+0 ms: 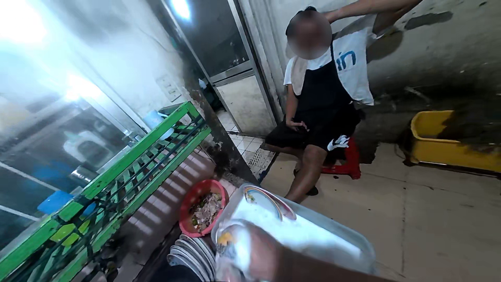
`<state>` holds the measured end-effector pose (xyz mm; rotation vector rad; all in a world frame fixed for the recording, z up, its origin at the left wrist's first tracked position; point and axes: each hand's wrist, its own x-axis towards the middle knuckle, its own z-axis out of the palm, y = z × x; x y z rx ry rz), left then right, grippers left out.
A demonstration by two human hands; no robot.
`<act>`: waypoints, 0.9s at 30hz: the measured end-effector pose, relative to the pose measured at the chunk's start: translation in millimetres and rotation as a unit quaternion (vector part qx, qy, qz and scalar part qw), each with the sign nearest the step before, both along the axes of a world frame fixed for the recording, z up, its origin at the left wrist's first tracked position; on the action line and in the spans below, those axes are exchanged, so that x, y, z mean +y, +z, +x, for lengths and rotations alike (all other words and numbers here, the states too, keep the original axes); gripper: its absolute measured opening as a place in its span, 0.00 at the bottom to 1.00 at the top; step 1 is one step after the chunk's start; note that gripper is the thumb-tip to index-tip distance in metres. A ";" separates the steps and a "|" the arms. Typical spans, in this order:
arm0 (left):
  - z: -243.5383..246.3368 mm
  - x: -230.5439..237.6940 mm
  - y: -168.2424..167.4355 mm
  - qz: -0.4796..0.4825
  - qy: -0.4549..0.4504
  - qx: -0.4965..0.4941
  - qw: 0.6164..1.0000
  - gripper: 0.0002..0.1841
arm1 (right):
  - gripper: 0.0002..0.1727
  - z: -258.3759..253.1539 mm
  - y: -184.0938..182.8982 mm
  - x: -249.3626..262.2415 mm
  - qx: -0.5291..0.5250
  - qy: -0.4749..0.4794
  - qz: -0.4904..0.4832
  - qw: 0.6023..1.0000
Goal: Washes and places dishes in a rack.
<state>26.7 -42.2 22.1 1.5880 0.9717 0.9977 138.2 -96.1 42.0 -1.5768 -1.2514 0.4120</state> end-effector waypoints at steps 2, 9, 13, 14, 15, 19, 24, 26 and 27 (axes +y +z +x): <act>3.0 -9.8 -1.3 0.124 -0.020 0.059 0.990 0.13 | 0.27 5.1 10.9 7.7 0.041 -0.023 -0.056 0.997; -10.1 2.1 -20.7 0.303 -0.036 0.114 0.945 0.10 | 0.29 5.6 30.0 6.7 0.094 -0.037 -0.160 0.982; -16.3 13.7 -10.1 0.336 0.016 0.183 0.924 0.12 | 0.28 -22.9 8.5 3.8 0.072 -0.045 -0.005 0.996; -9.9 5.1 -5.0 0.203 0.009 0.089 0.975 0.12 | 0.29 -8.3 13.3 11.7 0.099 -0.049 -0.076 0.991; -3.9 -4.1 2.0 0.053 -0.002 -0.016 0.998 0.14 | 0.29 9.8 21.2 21.2 0.120 -0.041 -0.141 0.982; -4.7 5.8 -20.0 0.025 -0.005 -0.077 0.997 0.17 | 0.28 20.7 39.9 32.8 0.050 0.010 -0.244 0.968; -9.6 20.9 19.4 -0.254 0.027 -0.284 0.924 0.19 | 0.17 -33.0 -6.6 14.8 -0.239 -0.001 0.144 0.960; -4.7 27.5 34.7 -0.298 0.052 -0.340 0.890 0.20 | 0.19 -25.1 -33.9 15.3 -0.155 -0.009 0.209 0.966; -6.3 30.8 35.4 -0.311 0.038 -0.351 0.883 0.21 | 0.21 -20.7 -45.2 15.7 -0.036 -0.014 0.227 0.973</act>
